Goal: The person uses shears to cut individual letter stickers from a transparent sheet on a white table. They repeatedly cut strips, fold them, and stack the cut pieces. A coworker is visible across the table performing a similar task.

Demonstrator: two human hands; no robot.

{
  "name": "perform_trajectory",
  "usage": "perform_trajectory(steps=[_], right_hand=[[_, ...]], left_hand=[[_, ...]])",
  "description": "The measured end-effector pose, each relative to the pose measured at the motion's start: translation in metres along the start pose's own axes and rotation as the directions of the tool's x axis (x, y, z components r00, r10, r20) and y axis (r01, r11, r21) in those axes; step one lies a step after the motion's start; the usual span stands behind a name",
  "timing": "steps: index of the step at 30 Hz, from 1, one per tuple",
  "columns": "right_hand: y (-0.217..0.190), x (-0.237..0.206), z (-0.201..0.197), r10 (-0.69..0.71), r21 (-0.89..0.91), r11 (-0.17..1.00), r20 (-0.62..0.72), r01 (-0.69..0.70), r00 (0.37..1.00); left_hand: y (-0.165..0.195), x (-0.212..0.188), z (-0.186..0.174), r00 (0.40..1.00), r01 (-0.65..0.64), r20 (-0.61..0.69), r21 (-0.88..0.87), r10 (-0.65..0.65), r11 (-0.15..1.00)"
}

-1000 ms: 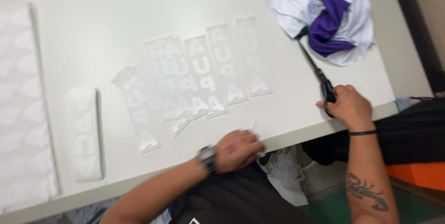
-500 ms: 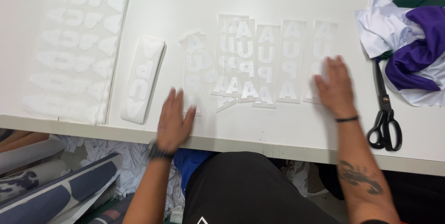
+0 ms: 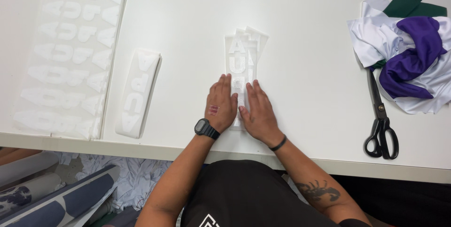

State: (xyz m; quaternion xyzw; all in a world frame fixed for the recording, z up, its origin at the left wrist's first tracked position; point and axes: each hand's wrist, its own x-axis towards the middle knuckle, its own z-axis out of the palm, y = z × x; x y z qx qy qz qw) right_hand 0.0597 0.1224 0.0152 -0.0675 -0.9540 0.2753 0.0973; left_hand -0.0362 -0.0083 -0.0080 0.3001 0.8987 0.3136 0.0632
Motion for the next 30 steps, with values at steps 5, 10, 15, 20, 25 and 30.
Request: perform_trajectory(steps=[5,10,15,20,25,30], right_hand=[[0.015,-0.011,-0.007,-0.004,-0.122,0.993,-0.001,0.004,1.0],[0.023,-0.021,0.005,-0.043,-0.007,0.999,-0.003,0.042,0.999],[0.095,0.025,-0.039,0.06,-0.055,0.996,-0.244,-0.076,0.968],[0.111,0.063,-0.091,0.05,-0.052,0.998,0.243,-0.038,0.969],[0.07,0.084,-0.106,-0.055,-0.311,0.9,0.612,0.304,0.789],[0.049,0.14,-0.098,-0.101,-0.367,0.828,0.645,0.423,0.758]], left_hand=[[0.003,0.014,-0.002,0.996,0.041,-0.08,0.131,-0.03,0.991],[0.01,0.027,-0.006,0.998,-0.065,0.007,-0.009,0.066,0.998],[0.015,-0.023,-0.033,0.956,0.145,0.207,0.28,-0.207,0.949],[0.013,-0.046,-0.059,0.923,0.125,0.287,0.408,-0.257,0.904],[-0.005,-0.027,-0.067,0.935,0.066,0.301,0.369,-0.186,0.927],[-0.031,0.0,-0.072,0.943,-0.071,0.33,0.343,-0.049,0.937]])
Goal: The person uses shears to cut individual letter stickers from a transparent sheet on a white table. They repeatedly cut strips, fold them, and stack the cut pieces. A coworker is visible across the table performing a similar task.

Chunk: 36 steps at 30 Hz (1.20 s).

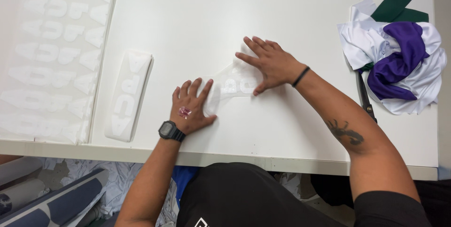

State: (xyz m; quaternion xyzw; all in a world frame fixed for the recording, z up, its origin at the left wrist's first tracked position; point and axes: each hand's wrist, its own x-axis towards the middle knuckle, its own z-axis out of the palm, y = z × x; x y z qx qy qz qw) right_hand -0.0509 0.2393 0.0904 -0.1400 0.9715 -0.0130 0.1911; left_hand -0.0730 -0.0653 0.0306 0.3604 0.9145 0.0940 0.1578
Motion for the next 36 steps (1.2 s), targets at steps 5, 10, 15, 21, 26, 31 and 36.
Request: perform_trajectory(steps=[5,10,15,21,26,31,36], right_hand=[[-0.005,0.01,0.002,0.024,-0.015,1.0,0.016,-0.024,1.0],[-0.011,-0.016,0.02,0.02,0.077,0.997,-0.079,-0.014,0.997],[-0.023,-0.024,0.028,0.156,0.061,0.986,-0.002,-0.155,0.988],[-0.025,-0.031,0.036,0.217,0.274,0.94,-0.017,-0.204,0.976],[-0.017,-0.097,0.061,0.461,0.555,0.811,-0.415,-0.184,0.784],[-0.044,-0.128,0.095,0.755,0.781,0.443,-0.062,-0.44,0.652],[-0.057,-0.092,0.1,0.66,0.713,0.597,-0.177,-0.368,0.73]], left_hand=[[-0.033,0.009,-0.015,0.998,-0.039,-0.058,-0.001,0.039,0.999],[-0.031,0.018,-0.032,0.998,-0.055,-0.015,0.139,0.058,0.989],[-0.028,0.04,-0.042,0.984,-0.015,0.18,0.127,-0.009,0.992],[-0.033,0.035,-0.041,0.991,0.044,0.132,-0.049,-0.037,0.998],[-0.022,0.01,-0.051,0.967,0.151,0.194,0.082,-0.164,0.985],[-0.019,0.009,-0.058,0.954,0.169,0.249,0.021,-0.169,0.985],[0.005,0.05,-0.057,0.953,0.113,0.28,0.04,-0.119,0.993]])
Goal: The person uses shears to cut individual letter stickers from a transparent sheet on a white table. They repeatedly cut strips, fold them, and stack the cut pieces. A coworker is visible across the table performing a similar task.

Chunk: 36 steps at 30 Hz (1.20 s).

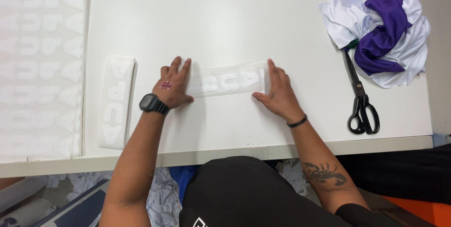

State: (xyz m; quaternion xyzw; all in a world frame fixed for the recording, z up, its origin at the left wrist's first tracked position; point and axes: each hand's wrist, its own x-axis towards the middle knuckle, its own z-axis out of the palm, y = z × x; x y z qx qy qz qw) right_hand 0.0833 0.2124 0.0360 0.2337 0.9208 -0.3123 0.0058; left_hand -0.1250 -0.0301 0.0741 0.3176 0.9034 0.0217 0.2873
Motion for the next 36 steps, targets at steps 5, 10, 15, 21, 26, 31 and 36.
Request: perform_trajectory(steps=[5,10,15,21,26,31,36], right_hand=[[0.002,0.009,0.0,-0.038,-0.072,0.997,-0.078,0.033,0.996],[0.016,0.008,0.012,-0.048,-0.064,0.997,-0.198,0.036,0.979],[0.013,0.019,0.033,-0.104,-0.136,0.988,-0.192,0.079,0.976],[0.012,0.014,0.032,-0.039,-0.163,0.987,-0.275,-0.006,0.961],[0.01,0.013,0.052,-0.024,-0.207,0.978,-0.227,-0.024,0.974],[0.015,0.008,0.045,-0.071,-0.195,0.981,-0.237,0.024,0.969],[0.006,0.018,0.048,-0.108,-0.183,0.98,-0.148,0.08,0.983]], left_hand=[[-0.004,-0.009,-0.015,0.999,0.052,0.003,0.041,-0.052,0.998],[-0.034,-0.019,-0.004,0.997,0.077,-0.015,-0.067,-0.078,0.995],[-0.035,0.01,0.013,0.988,-0.103,-0.122,-0.056,0.096,0.993],[-0.022,0.016,0.03,0.984,-0.037,-0.18,-0.123,0.015,0.992],[0.001,0.009,0.071,0.917,-0.076,-0.398,-0.238,-0.026,0.968],[-0.027,0.003,0.072,0.919,-0.011,-0.373,-0.349,-0.128,0.937],[-0.017,0.01,0.073,0.903,-0.207,-0.423,-0.262,0.081,0.943]])
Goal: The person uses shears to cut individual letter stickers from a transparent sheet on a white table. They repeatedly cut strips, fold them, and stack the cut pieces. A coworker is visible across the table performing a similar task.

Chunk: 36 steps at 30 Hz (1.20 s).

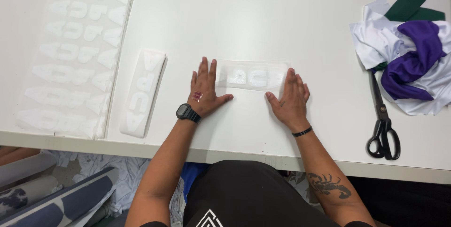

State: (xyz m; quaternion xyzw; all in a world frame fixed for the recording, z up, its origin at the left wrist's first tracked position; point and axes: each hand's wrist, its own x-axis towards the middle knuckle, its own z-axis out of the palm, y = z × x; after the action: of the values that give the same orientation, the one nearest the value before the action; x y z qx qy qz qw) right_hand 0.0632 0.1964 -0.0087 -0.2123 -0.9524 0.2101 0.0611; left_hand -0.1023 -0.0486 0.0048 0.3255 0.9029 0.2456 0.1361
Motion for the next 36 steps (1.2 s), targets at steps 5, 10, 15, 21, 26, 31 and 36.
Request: perform_trajectory(steps=[5,10,15,21,26,31,36], right_hand=[[0.005,0.006,-0.007,-0.002,-0.005,1.0,-0.025,0.002,1.0],[0.005,0.01,-0.021,-0.043,-0.068,0.997,0.085,0.048,0.995],[0.013,0.057,-0.07,-0.198,-0.163,0.95,0.347,0.267,0.917],[0.002,0.097,-0.097,-0.339,-0.136,0.88,0.491,0.455,0.802],[0.003,0.088,-0.095,-0.392,-0.123,0.859,0.466,0.497,0.793],[0.011,0.077,-0.089,-0.485,-0.053,0.838,0.381,0.543,0.787],[0.018,0.072,-0.084,-0.43,-0.053,0.87,0.405,0.49,0.807]], left_hand=[[0.003,0.004,0.001,0.997,0.036,-0.078,0.113,-0.028,0.993],[0.013,0.002,-0.014,0.999,0.014,-0.05,0.133,-0.007,0.991],[0.014,0.034,-0.056,0.948,-0.069,0.315,0.349,-0.047,0.935],[0.007,0.054,-0.078,0.929,-0.209,0.364,0.359,0.07,0.91],[0.003,0.043,-0.076,0.937,-0.259,0.328,0.428,0.119,0.866],[0.007,0.038,-0.073,0.937,-0.233,0.341,0.455,0.074,0.859],[-0.002,0.031,-0.063,0.944,-0.228,0.319,0.43,0.09,0.873]])
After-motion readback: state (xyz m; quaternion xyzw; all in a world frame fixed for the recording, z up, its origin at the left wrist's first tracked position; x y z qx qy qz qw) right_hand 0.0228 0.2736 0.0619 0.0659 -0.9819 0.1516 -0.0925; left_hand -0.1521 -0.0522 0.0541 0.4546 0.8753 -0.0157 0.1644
